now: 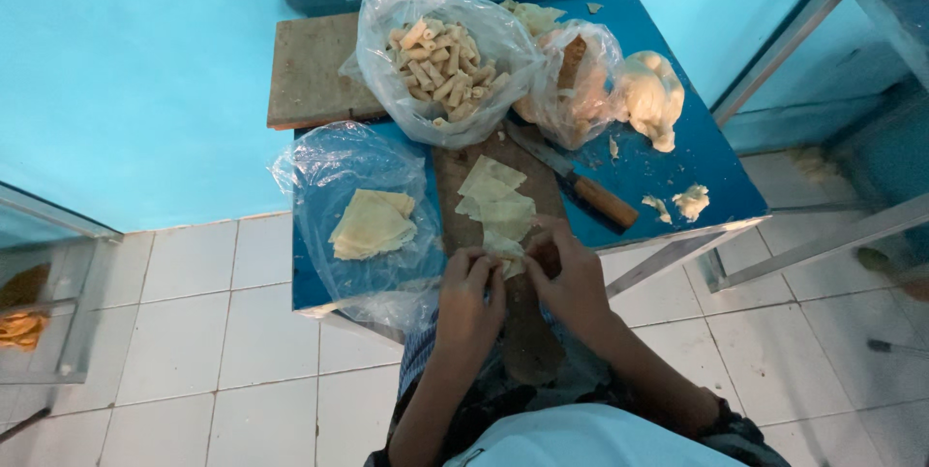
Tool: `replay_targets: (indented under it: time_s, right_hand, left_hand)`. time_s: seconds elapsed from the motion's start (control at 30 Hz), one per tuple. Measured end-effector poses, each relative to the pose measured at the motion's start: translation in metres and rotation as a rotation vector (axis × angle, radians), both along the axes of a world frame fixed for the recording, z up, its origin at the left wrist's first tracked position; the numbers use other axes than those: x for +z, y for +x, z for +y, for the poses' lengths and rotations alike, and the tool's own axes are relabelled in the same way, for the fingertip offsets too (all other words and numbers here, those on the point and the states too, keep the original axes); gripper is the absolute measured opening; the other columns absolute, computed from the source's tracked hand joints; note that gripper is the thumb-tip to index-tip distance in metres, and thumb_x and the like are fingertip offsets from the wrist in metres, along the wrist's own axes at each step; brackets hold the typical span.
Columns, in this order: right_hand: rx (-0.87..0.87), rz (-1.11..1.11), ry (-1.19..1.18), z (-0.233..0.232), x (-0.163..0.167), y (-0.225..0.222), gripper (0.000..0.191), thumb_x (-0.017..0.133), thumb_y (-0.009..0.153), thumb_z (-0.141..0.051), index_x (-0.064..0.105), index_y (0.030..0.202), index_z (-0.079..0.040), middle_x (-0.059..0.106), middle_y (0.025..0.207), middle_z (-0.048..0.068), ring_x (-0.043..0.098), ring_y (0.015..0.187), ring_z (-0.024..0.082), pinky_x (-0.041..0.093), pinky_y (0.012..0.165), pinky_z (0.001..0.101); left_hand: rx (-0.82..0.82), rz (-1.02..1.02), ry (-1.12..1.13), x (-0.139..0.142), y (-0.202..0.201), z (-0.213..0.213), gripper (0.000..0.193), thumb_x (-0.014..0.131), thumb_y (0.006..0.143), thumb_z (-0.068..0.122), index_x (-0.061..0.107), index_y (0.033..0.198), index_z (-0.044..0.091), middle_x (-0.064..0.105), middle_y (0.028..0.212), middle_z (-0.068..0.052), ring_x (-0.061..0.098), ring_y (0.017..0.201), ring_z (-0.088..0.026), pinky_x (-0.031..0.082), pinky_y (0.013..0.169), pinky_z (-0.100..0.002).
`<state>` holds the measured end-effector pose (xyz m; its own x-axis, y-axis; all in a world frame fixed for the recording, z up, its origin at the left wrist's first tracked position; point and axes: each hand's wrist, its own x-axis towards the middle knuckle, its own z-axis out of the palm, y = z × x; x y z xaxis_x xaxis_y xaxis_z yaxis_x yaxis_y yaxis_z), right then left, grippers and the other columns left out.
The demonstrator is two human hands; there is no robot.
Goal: The person sits at a small blue table and folds square dough wrappers around a spooned filling to make filled pastries. They take a wrapper, spoon filling from a plastic container onto it, fold and pinch the wrapper closed, and set the finished piece on the board, repeating the cycle.
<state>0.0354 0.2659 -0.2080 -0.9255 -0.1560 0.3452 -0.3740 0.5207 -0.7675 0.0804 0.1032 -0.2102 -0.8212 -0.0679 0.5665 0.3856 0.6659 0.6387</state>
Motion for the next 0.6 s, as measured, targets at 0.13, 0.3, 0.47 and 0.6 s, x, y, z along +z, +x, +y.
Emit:
replay_targets:
  time_s: [0.13,0.3,0.47,0.6]
  right_hand:
    - [0.011,0.164,-0.065,-0.005,-0.006,0.005,0.056,0.079,0.083,-0.002,0.055,0.132,-0.01,0.069,0.102,0.009,0.076,0.092,0.021,0.062,0.072,0.032]
    - [0.025,0.433,0.011,-0.013,-0.011,0.008,0.051,0.079,0.084,0.0,0.054,0.128,-0.006,0.062,0.116,0.015,0.072,0.099,0.026,0.06,0.08,0.0353]
    - [-0.034,0.363,0.024,-0.01,-0.011,0.005,0.049,0.078,0.083,0.002,0.054,0.125,-0.005,0.063,0.117,0.015,0.073,0.098,0.025,0.061,0.079,0.035]
    - [-0.04,0.318,0.074,-0.008,-0.011,0.002,0.052,0.078,0.082,0.001,0.054,0.128,-0.003,0.062,0.116,0.018,0.072,0.096,0.027,0.06,0.075,0.0355]
  left_hand:
    - [-0.024,-0.083,-0.003,-0.001,0.001,-0.002,0.013,0.068,0.089,-0.001,0.068,0.102,-0.003,0.063,0.104,-0.018,0.066,0.096,-0.036,0.055,0.081,-0.044]
    - [-0.031,-0.102,0.032,-0.004,-0.001,-0.004,0.014,0.067,0.09,0.0,0.064,0.103,-0.004,0.062,0.105,-0.019,0.065,0.096,-0.036,0.055,0.079,-0.045]
    - [-0.01,-0.09,0.01,-0.006,-0.003,-0.003,0.016,0.068,0.089,0.0,0.066,0.105,-0.004,0.062,0.105,-0.019,0.064,0.097,-0.038,0.054,0.079,-0.046]
    - [-0.014,-0.071,-0.02,-0.007,-0.003,-0.002,0.015,0.067,0.089,0.0,0.072,0.103,0.0,0.064,0.106,-0.017,0.065,0.099,-0.037,0.055,0.08,-0.044]
